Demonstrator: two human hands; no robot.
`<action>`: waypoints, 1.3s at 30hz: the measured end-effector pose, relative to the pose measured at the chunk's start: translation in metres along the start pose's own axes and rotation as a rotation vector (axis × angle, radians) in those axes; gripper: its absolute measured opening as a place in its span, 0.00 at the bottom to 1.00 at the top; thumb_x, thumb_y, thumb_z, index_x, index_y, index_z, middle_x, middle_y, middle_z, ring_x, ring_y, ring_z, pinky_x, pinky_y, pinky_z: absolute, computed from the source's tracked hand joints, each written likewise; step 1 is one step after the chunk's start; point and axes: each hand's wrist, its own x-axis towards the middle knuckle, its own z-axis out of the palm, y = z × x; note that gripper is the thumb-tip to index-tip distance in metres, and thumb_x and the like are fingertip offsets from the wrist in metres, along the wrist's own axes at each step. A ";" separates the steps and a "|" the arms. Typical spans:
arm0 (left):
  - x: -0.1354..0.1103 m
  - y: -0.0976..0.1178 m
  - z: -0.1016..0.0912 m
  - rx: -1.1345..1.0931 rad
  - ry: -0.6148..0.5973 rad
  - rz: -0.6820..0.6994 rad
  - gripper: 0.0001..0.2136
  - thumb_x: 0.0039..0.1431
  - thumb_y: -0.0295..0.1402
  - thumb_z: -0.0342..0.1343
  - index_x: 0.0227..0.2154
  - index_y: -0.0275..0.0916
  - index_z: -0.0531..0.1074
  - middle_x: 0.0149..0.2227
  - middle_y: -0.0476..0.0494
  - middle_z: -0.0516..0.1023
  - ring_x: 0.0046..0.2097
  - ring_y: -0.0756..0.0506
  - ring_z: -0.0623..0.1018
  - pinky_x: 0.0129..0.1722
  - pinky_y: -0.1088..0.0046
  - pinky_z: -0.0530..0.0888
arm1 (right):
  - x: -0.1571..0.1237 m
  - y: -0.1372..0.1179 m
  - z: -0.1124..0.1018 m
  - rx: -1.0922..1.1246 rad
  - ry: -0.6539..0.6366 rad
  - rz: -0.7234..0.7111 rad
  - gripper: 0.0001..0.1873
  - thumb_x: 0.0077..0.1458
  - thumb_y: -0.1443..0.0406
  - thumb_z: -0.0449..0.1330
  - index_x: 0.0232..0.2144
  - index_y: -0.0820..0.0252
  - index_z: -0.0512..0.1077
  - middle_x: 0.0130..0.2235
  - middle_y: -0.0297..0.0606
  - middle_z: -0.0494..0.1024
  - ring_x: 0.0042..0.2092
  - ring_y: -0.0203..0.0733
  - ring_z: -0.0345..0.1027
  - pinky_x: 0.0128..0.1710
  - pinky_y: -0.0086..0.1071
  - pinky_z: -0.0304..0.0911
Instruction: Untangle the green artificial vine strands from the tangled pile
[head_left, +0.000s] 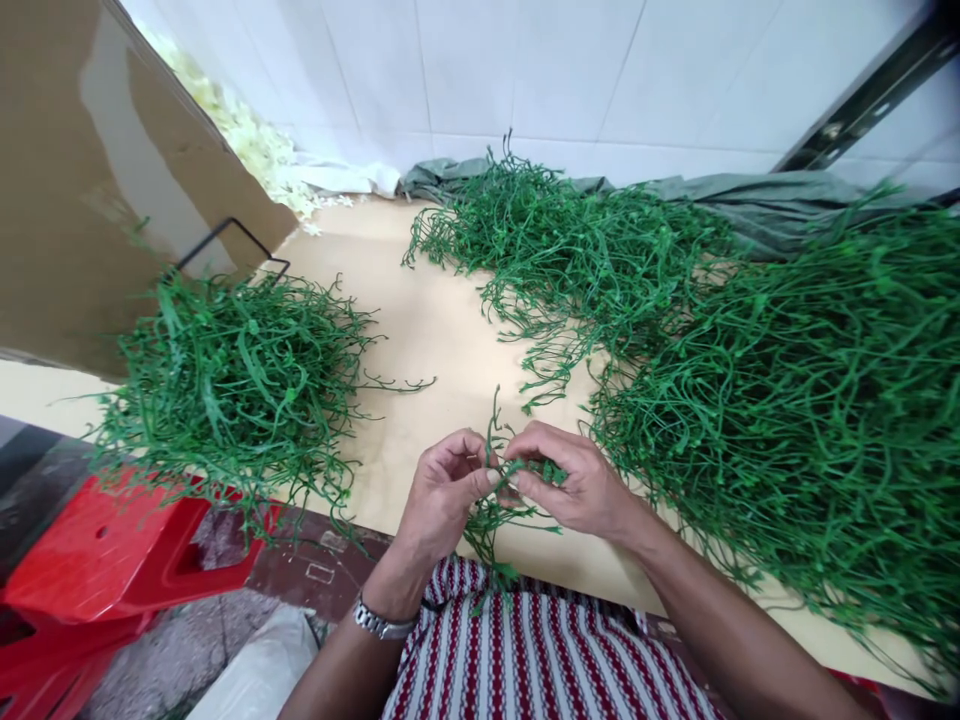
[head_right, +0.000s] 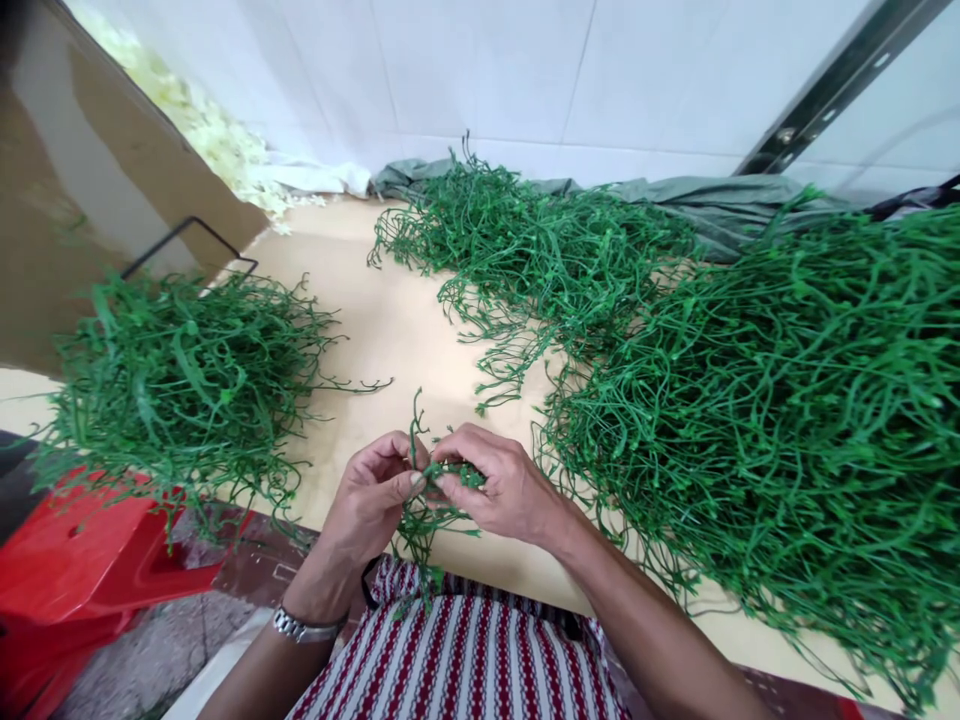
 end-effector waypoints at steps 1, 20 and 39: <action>0.000 0.001 0.001 -0.003 0.013 0.009 0.09 0.38 0.27 0.65 0.21 0.33 0.68 0.22 0.52 0.70 0.23 0.54 0.70 0.23 0.79 0.70 | 0.000 0.000 0.000 -0.005 0.014 -0.005 0.06 0.52 0.71 0.55 0.35 0.61 0.67 0.30 0.35 0.71 0.31 0.33 0.64 0.30 0.25 0.60; -0.003 0.006 -0.001 0.295 0.086 0.068 0.05 0.41 0.22 0.59 0.22 0.34 0.69 0.20 0.52 0.69 0.22 0.55 0.67 0.23 0.80 0.65 | -0.013 0.016 0.006 -0.385 0.120 -0.262 0.11 0.50 0.74 0.51 0.36 0.59 0.66 0.27 0.36 0.66 0.29 0.37 0.60 0.27 0.29 0.57; -0.002 -0.005 0.005 -0.117 0.022 -0.148 0.12 0.33 0.22 0.65 0.23 0.34 0.68 0.22 0.52 0.69 0.23 0.55 0.68 0.23 0.81 0.65 | -0.013 0.016 0.008 -0.438 0.110 -0.386 0.13 0.51 0.73 0.53 0.40 0.58 0.65 0.29 0.38 0.68 0.31 0.38 0.62 0.29 0.31 0.60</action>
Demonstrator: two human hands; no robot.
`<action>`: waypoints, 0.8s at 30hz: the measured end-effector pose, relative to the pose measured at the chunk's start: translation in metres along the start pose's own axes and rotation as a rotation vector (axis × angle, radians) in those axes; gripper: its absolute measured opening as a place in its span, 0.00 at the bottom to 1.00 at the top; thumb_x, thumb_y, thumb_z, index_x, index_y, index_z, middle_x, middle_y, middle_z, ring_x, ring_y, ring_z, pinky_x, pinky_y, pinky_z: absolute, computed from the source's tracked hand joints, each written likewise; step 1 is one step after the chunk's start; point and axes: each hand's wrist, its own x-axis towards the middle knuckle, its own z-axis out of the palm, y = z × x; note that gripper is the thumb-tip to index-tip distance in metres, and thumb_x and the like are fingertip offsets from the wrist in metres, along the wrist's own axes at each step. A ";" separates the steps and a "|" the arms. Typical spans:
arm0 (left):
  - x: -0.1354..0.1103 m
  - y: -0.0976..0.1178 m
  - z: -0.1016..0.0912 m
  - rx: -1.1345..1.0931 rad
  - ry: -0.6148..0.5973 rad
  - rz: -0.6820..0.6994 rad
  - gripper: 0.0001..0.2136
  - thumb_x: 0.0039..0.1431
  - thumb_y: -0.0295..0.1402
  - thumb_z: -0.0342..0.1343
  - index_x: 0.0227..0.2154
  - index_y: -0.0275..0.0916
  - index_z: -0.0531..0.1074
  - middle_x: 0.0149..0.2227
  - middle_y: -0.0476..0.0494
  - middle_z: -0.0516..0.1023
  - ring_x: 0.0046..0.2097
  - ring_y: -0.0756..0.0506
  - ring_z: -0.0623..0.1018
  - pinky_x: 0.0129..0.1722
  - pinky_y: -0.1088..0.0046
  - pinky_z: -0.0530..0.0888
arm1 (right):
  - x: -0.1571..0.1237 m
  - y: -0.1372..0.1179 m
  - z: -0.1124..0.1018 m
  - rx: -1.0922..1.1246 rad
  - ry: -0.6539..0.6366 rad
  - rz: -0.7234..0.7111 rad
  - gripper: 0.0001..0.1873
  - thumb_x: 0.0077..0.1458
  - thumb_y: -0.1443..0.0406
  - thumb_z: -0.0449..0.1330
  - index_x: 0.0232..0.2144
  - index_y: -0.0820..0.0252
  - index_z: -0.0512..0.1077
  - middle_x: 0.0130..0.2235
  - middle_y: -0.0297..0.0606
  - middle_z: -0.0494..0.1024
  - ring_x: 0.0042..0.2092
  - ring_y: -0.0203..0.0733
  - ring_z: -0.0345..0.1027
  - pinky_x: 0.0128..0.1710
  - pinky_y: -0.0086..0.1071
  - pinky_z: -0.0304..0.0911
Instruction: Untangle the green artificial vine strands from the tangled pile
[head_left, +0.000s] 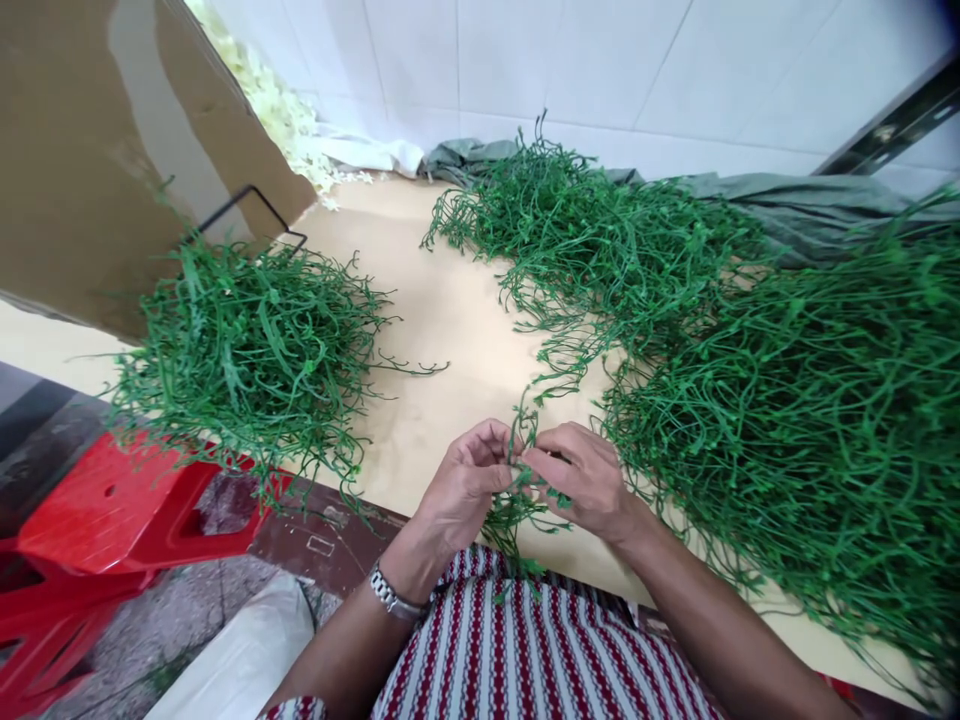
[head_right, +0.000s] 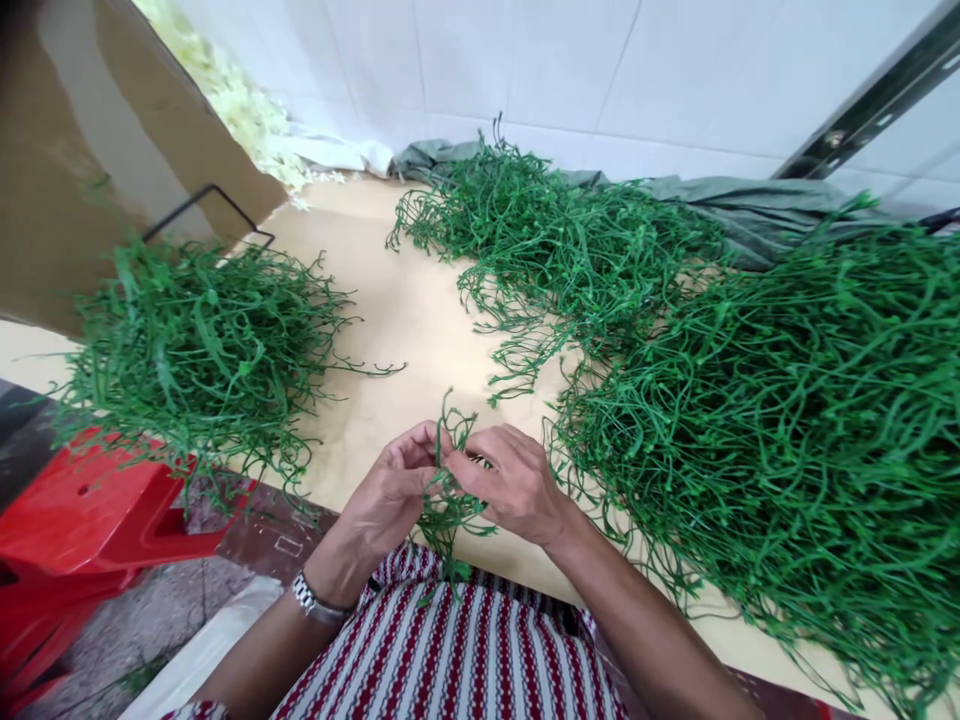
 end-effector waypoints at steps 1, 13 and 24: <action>0.000 0.000 0.001 -0.028 0.002 -0.006 0.11 0.33 0.22 0.64 0.23 0.34 0.69 0.22 0.52 0.69 0.23 0.55 0.68 0.23 0.80 0.65 | 0.000 0.000 0.000 -0.006 0.005 0.019 0.14 0.50 0.73 0.53 0.40 0.57 0.65 0.29 0.38 0.68 0.31 0.38 0.62 0.29 0.31 0.60; -0.001 -0.002 0.006 -0.050 0.236 0.166 0.07 0.35 0.22 0.61 0.20 0.34 0.69 0.23 0.51 0.71 0.26 0.53 0.69 0.28 0.79 0.64 | 0.002 -0.009 0.003 0.054 -0.006 0.130 0.11 0.49 0.73 0.55 0.37 0.60 0.65 0.33 0.41 0.70 0.35 0.40 0.64 0.32 0.32 0.63; 0.000 0.004 0.007 -0.036 0.221 0.048 0.06 0.36 0.23 0.60 0.20 0.34 0.68 0.19 0.53 0.68 0.21 0.56 0.65 0.21 0.81 0.60 | 0.004 -0.007 0.003 0.202 -0.037 0.176 0.15 0.50 0.75 0.54 0.41 0.59 0.67 0.31 0.38 0.71 0.33 0.38 0.66 0.31 0.31 0.64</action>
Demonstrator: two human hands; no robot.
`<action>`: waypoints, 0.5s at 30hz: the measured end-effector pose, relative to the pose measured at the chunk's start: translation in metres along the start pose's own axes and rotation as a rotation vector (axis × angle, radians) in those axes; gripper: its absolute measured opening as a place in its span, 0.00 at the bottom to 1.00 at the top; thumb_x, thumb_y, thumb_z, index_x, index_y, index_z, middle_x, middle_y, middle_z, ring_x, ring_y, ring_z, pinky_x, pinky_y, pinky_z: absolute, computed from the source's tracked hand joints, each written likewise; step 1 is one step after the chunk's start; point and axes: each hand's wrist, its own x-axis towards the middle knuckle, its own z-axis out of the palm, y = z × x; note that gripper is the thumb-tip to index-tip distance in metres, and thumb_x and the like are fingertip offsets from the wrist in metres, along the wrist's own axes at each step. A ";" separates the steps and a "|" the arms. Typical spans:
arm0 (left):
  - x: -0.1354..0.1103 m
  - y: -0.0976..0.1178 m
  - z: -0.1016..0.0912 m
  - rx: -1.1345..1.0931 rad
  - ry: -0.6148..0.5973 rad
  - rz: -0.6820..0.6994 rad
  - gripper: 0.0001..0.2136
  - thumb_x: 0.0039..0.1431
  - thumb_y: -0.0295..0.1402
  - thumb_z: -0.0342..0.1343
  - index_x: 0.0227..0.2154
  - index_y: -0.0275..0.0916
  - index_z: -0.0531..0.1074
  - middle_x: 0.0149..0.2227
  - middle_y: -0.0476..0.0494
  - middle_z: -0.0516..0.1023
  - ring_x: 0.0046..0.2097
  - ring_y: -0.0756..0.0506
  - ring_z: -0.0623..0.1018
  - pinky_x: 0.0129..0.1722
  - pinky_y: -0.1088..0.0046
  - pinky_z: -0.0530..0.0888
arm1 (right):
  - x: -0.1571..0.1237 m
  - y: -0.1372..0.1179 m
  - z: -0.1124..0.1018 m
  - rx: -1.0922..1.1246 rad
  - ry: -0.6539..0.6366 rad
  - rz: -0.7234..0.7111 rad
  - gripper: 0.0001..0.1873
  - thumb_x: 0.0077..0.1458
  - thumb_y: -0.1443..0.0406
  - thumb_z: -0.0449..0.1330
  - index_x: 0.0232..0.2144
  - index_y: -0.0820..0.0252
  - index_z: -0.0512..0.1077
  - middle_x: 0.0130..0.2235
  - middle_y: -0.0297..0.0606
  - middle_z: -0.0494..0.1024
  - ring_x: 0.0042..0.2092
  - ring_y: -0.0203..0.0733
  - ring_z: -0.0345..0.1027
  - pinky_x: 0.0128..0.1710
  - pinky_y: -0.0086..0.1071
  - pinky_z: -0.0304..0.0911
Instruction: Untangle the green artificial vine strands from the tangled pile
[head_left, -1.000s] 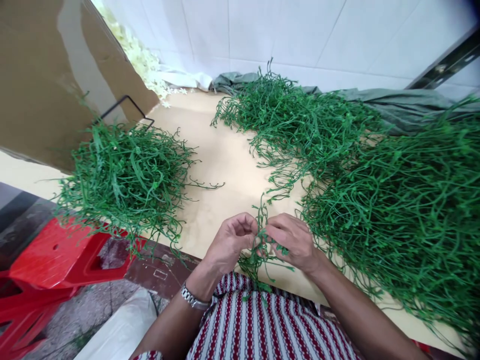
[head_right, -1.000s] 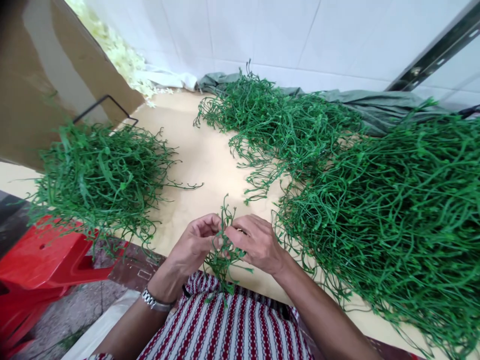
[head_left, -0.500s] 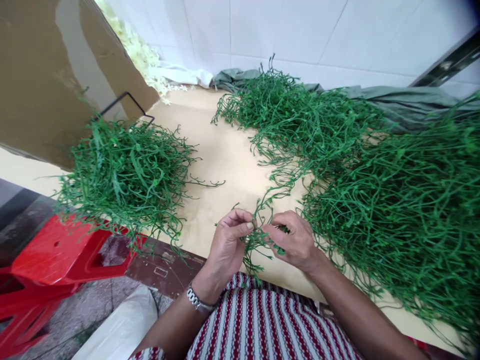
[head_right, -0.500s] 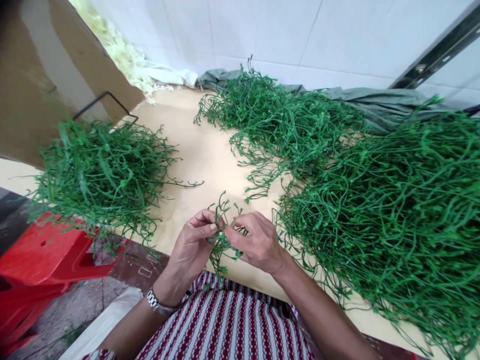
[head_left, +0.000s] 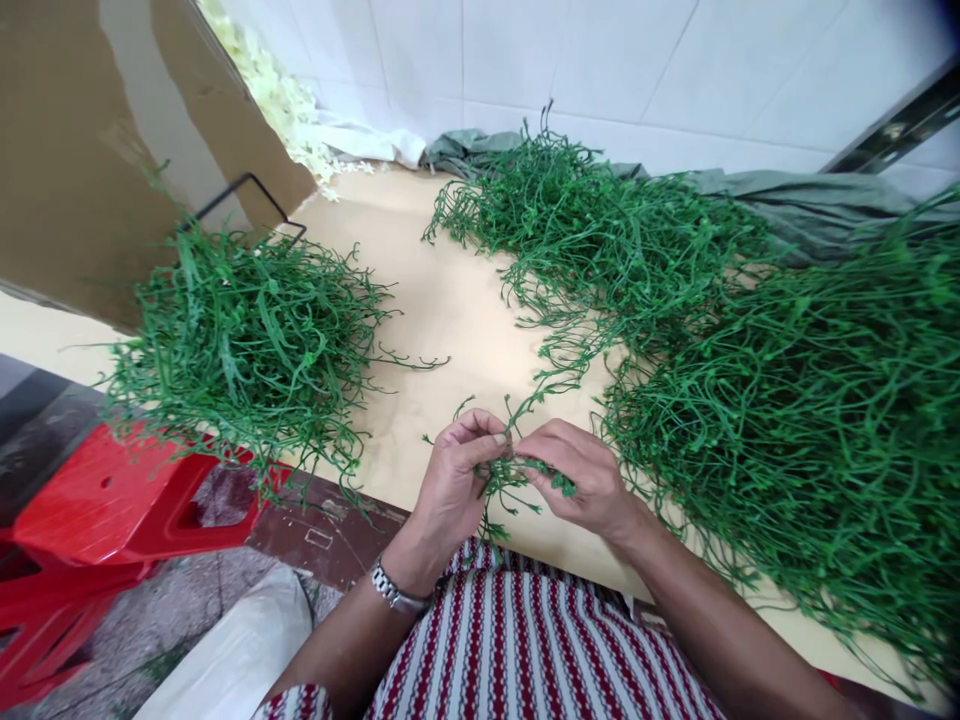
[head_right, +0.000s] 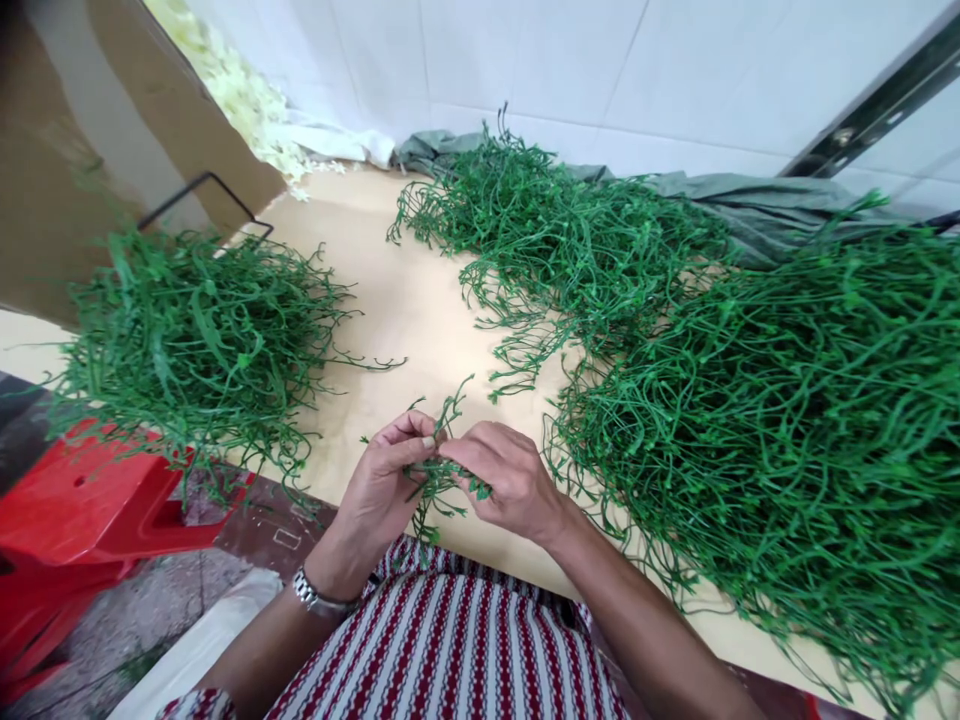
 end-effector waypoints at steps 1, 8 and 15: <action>0.000 0.000 0.000 0.006 0.005 0.000 0.06 0.36 0.23 0.59 0.20 0.34 0.67 0.19 0.53 0.68 0.20 0.56 0.65 0.21 0.81 0.60 | 0.000 0.000 0.000 -0.033 -0.013 -0.009 0.14 0.51 0.74 0.54 0.40 0.60 0.68 0.30 0.38 0.71 0.32 0.38 0.66 0.31 0.31 0.63; 0.003 -0.004 -0.004 0.015 0.049 0.039 0.06 0.36 0.23 0.58 0.20 0.35 0.66 0.19 0.53 0.67 0.21 0.55 0.65 0.23 0.79 0.61 | -0.003 0.000 0.001 -0.186 -0.071 -0.022 0.10 0.51 0.73 0.51 0.37 0.64 0.68 0.28 0.40 0.70 0.29 0.40 0.63 0.29 0.33 0.60; -0.003 -0.002 -0.002 0.102 -0.057 0.108 0.06 0.39 0.24 0.58 0.24 0.35 0.70 0.24 0.51 0.69 0.25 0.54 0.66 0.25 0.80 0.62 | 0.001 -0.001 -0.005 -0.196 -0.064 -0.045 0.12 0.50 0.74 0.50 0.38 0.62 0.67 0.27 0.39 0.69 0.29 0.40 0.62 0.29 0.33 0.58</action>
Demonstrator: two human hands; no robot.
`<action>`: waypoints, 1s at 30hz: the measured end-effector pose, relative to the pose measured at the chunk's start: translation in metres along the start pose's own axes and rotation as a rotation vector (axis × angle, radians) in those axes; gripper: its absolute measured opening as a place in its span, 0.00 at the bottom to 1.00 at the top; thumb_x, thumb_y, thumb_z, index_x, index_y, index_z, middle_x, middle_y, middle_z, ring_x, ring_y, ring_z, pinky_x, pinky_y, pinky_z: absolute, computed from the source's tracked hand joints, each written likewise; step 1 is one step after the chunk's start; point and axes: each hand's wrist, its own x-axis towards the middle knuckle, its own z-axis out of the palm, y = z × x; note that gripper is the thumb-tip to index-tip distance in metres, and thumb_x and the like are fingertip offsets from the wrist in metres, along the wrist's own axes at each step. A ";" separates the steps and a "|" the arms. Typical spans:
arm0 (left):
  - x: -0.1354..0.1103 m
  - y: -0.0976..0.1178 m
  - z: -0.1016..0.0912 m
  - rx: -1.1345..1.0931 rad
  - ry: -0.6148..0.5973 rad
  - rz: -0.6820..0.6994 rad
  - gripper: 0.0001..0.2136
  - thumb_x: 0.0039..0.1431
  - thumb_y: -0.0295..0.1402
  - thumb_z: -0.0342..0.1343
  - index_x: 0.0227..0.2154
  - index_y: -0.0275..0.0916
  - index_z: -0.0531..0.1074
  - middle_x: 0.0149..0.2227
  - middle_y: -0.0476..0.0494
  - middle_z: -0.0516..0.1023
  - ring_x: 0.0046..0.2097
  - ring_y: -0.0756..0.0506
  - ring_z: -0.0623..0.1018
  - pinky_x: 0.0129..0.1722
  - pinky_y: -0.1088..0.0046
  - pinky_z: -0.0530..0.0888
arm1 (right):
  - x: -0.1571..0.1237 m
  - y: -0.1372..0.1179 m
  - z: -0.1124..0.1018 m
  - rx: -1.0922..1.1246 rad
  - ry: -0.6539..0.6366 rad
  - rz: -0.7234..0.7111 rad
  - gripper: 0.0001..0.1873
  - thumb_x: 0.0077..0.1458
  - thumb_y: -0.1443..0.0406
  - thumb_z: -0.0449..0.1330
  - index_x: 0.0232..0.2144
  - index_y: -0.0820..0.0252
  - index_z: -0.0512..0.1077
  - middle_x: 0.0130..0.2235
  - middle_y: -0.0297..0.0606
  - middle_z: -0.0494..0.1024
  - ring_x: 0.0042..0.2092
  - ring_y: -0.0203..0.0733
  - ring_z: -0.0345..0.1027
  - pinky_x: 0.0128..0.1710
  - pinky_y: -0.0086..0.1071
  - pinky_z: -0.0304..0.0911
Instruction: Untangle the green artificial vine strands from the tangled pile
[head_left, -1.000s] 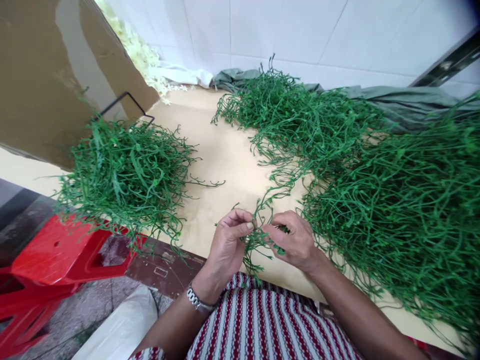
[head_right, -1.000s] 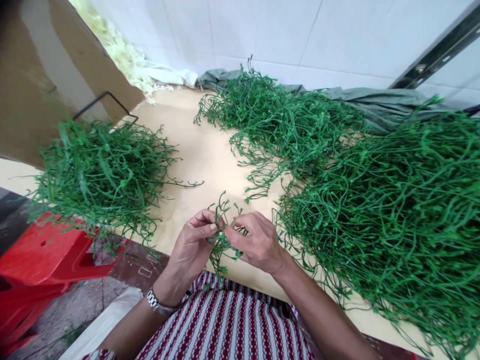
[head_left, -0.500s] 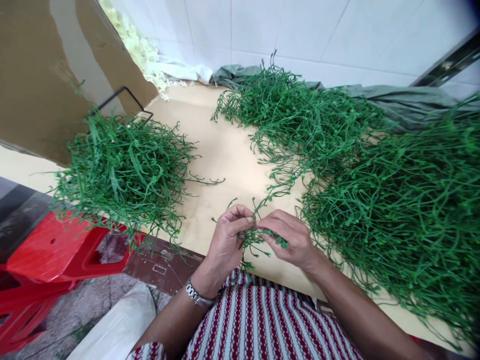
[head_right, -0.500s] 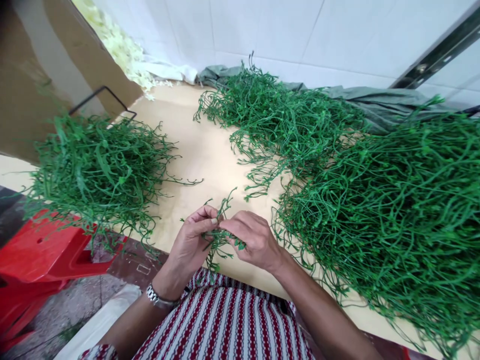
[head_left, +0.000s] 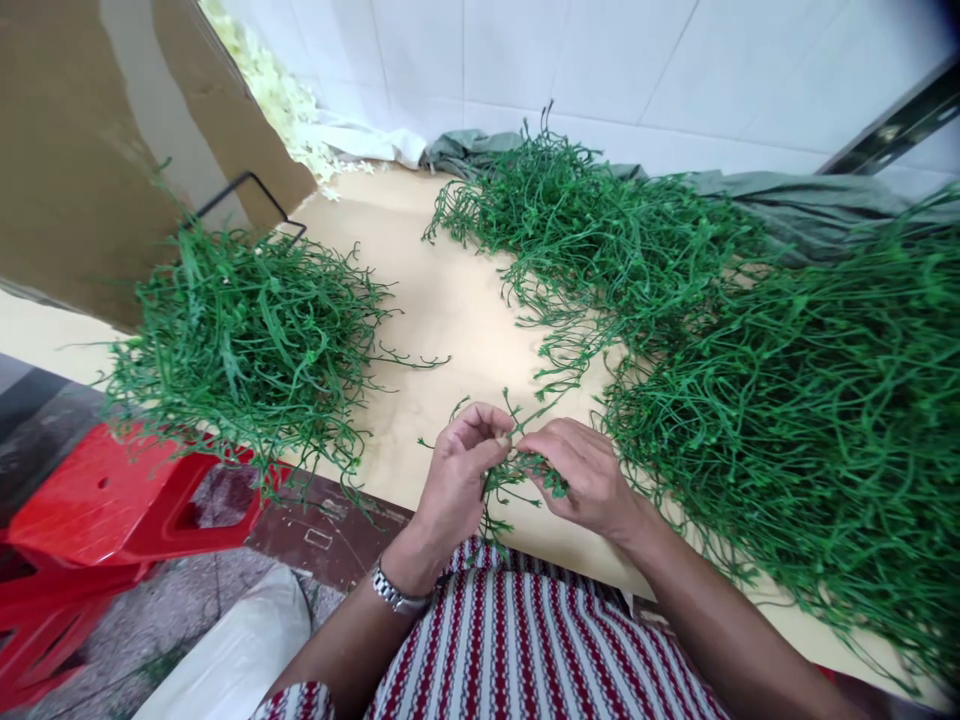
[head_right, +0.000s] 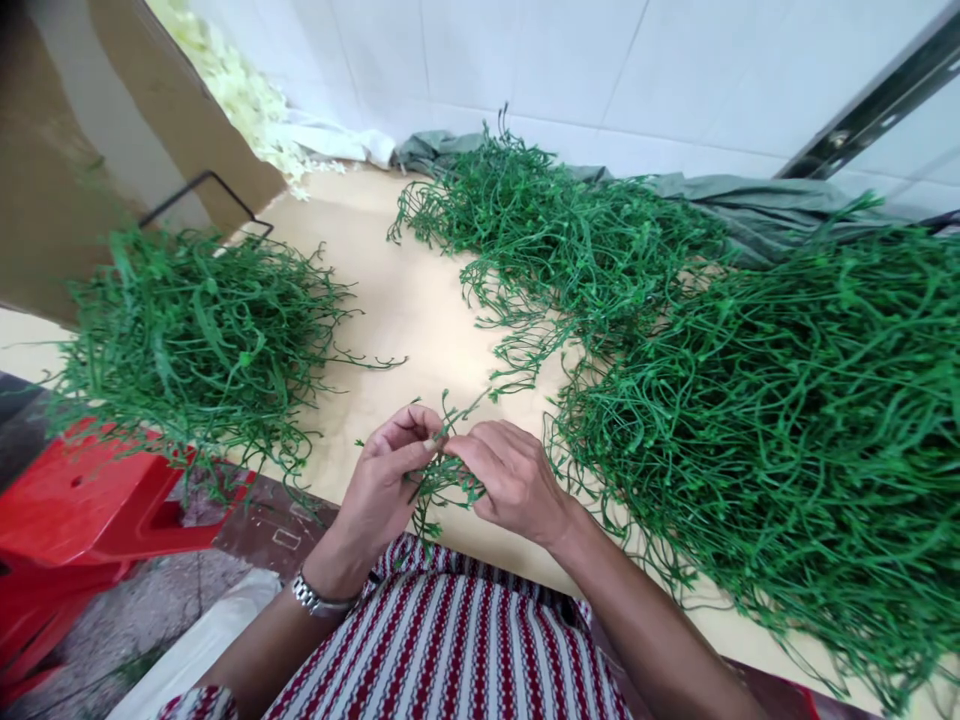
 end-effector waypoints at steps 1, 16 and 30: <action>-0.001 0.001 0.000 0.029 -0.014 0.016 0.07 0.39 0.24 0.59 0.25 0.35 0.70 0.24 0.51 0.69 0.25 0.54 0.66 0.25 0.80 0.62 | 0.001 0.000 -0.002 -0.001 -0.003 -0.014 0.13 0.50 0.74 0.50 0.38 0.62 0.67 0.27 0.39 0.69 0.29 0.40 0.62 0.29 0.33 0.58; 0.000 0.004 -0.005 -0.063 0.044 0.055 0.07 0.38 0.22 0.59 0.19 0.35 0.66 0.21 0.51 0.72 0.23 0.53 0.70 0.24 0.78 0.65 | 0.001 -0.005 -0.003 0.024 0.043 -0.126 0.10 0.55 0.68 0.52 0.41 0.62 0.66 0.28 0.40 0.71 0.30 0.41 0.64 0.29 0.34 0.57; -0.003 -0.001 -0.016 0.197 -0.148 0.231 0.06 0.44 0.25 0.61 0.24 0.35 0.68 0.26 0.51 0.69 0.29 0.54 0.67 0.30 0.80 0.64 | 0.009 -0.010 -0.005 0.413 -0.028 0.262 0.08 0.54 0.69 0.55 0.39 0.60 0.68 0.32 0.38 0.72 0.32 0.36 0.65 0.31 0.29 0.61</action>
